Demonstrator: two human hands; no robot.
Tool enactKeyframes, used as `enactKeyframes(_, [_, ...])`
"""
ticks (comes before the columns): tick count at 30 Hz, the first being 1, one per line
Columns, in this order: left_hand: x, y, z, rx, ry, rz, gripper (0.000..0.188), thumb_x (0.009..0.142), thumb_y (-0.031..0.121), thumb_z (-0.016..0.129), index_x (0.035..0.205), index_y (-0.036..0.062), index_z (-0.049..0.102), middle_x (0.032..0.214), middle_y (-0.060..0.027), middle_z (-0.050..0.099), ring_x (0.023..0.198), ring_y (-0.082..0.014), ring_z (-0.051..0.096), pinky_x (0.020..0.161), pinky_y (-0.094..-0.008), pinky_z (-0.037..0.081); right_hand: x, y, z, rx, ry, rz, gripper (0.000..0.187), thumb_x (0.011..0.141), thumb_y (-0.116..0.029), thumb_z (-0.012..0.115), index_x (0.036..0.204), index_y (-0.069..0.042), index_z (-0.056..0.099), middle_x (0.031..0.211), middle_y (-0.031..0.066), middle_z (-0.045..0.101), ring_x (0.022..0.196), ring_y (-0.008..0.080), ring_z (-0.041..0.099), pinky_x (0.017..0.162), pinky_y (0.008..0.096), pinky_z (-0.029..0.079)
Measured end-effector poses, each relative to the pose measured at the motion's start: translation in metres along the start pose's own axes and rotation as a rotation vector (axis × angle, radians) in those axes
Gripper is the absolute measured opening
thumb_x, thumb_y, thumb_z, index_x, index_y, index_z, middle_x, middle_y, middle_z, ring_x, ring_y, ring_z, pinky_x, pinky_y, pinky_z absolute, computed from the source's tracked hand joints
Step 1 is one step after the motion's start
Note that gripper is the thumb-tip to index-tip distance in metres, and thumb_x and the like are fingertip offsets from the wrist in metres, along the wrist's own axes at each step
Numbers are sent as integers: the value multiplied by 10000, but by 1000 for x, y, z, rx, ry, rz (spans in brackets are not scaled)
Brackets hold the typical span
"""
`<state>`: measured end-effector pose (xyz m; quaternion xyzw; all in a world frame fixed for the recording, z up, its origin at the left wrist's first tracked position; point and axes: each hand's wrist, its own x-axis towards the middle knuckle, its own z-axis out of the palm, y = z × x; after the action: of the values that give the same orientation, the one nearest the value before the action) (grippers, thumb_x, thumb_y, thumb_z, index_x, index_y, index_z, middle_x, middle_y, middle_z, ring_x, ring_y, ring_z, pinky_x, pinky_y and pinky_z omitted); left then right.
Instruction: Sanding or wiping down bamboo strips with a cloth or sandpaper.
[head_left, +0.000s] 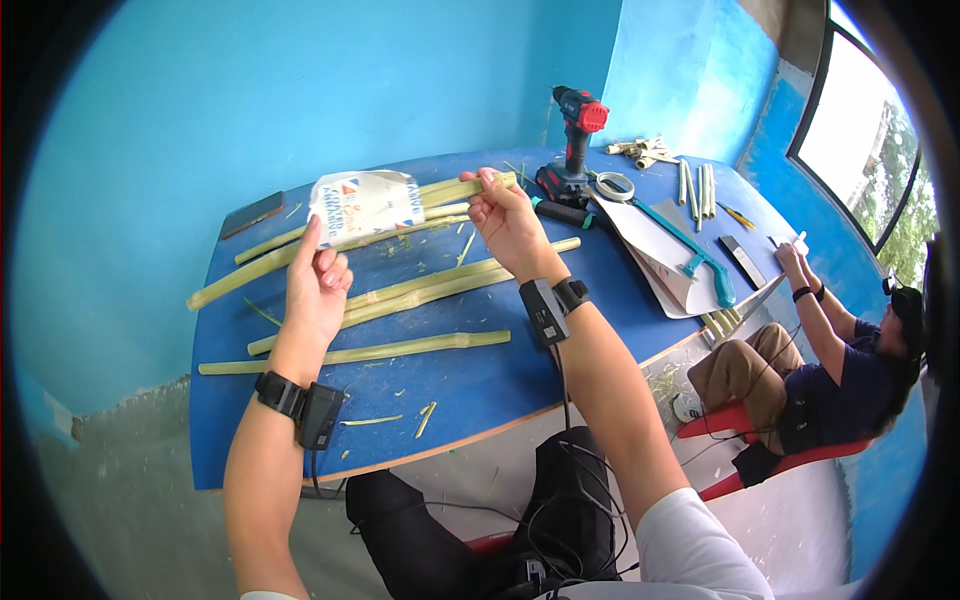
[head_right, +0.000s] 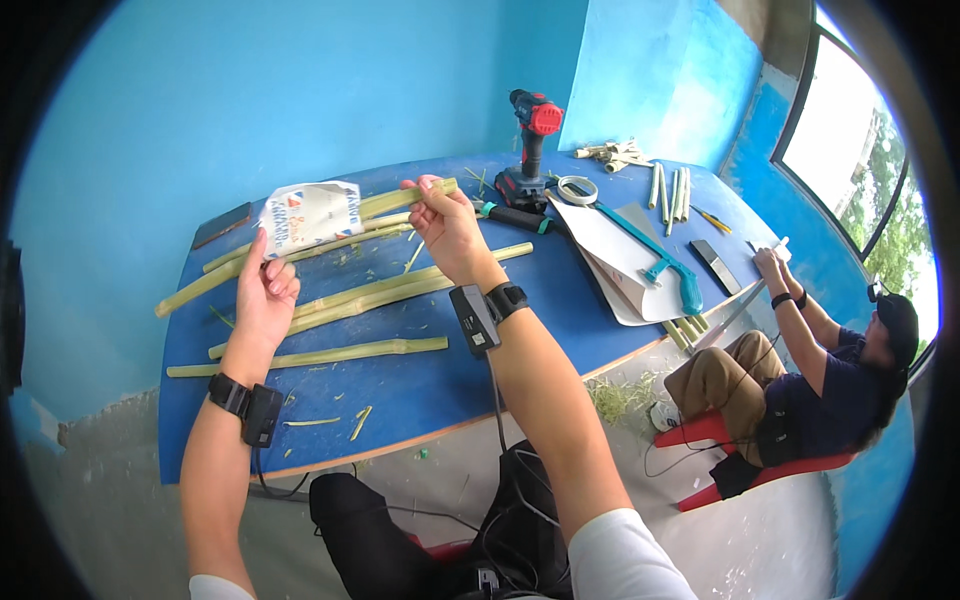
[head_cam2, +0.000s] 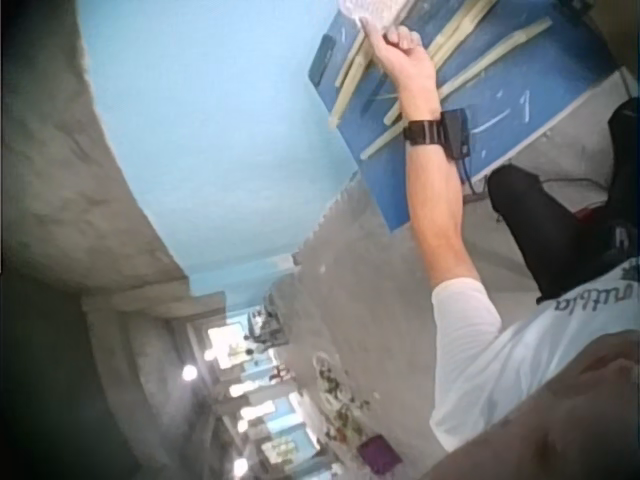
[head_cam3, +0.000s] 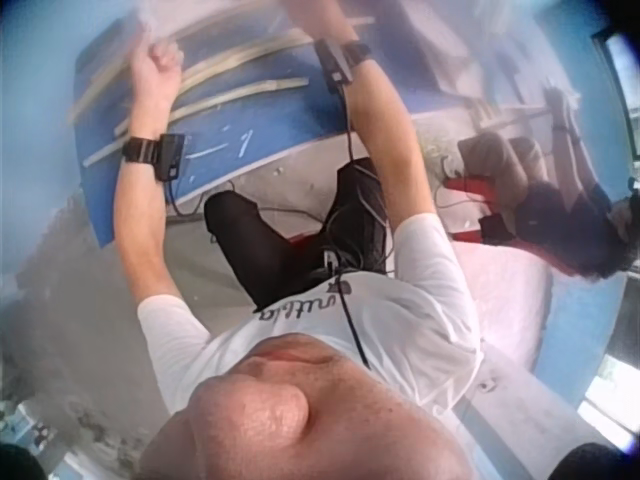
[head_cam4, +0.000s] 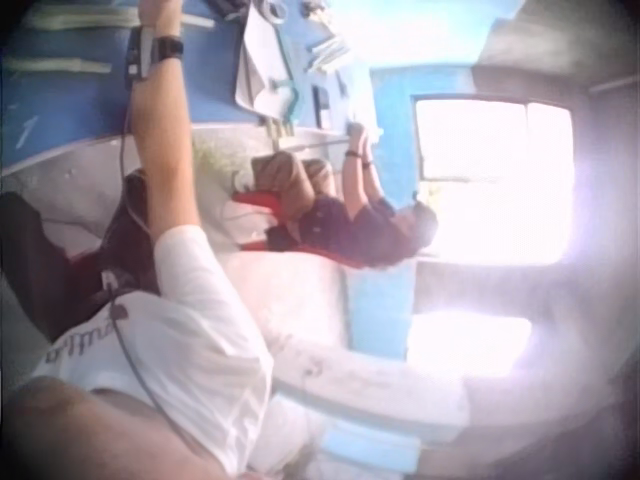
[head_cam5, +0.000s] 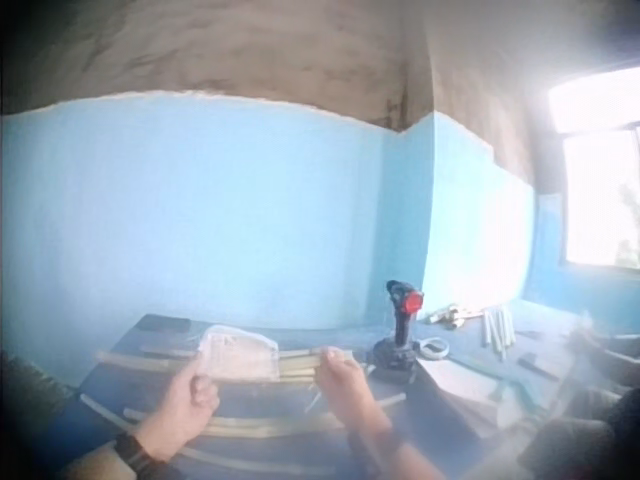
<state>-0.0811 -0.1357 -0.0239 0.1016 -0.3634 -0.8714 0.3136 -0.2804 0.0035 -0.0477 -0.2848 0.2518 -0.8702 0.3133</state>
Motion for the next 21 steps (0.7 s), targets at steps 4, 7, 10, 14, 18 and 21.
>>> enactKeyframes(4, [5,-9,-8,45,-68,-39,188,832,199,653,798,97,499,552,68,353,445,-27,300,434,-189,247,-4,3,15,-85,-72,171,188,899,-208,548,991,-44,561,896,37,582,747,86,537,705,225,468])
enactKeyframes(7, [5,-15,-2,151,-92,-19,170,822,177,663,836,86,520,574,77,367,458,-21,302,434,-183,248,-12,1,23,-186,-64,215,257,905,-244,535,1030,-23,571,884,35,578,779,108,540,764,252,475])
enactKeyframes(10, [-1,-16,7,283,-184,-67,166,829,187,656,830,107,511,627,73,414,503,-21,338,461,-180,268,-13,-7,23,-105,-76,193,264,899,-241,539,1040,-20,571,864,51,575,796,131,562,777,263,482])
enactKeyframes(14, [-8,-22,10,332,-194,-86,177,823,210,662,884,108,531,681,48,459,519,-25,361,467,-182,280,-14,-6,23,-85,41,242,254,911,-238,516,1012,-9,564,858,78,584,799,154,580,750,257,495])
enactKeyframes(18, [-7,-25,12,268,-141,-22,196,789,219,696,838,97,550,633,49,457,504,-32,378,455,-191,280,-12,-11,17,-27,148,187,233,876,-222,571,966,-7,572,727,58,540,702,159,587,659,227,515])
enactKeyframes(21, [-5,-24,12,236,-105,14,185,791,206,687,840,95,546,623,48,447,484,-36,369,442,-195,275,-12,-16,16,1,190,103,225,878,-218,567,950,-5,564,707,54,541,700,154,588,655,226,516])
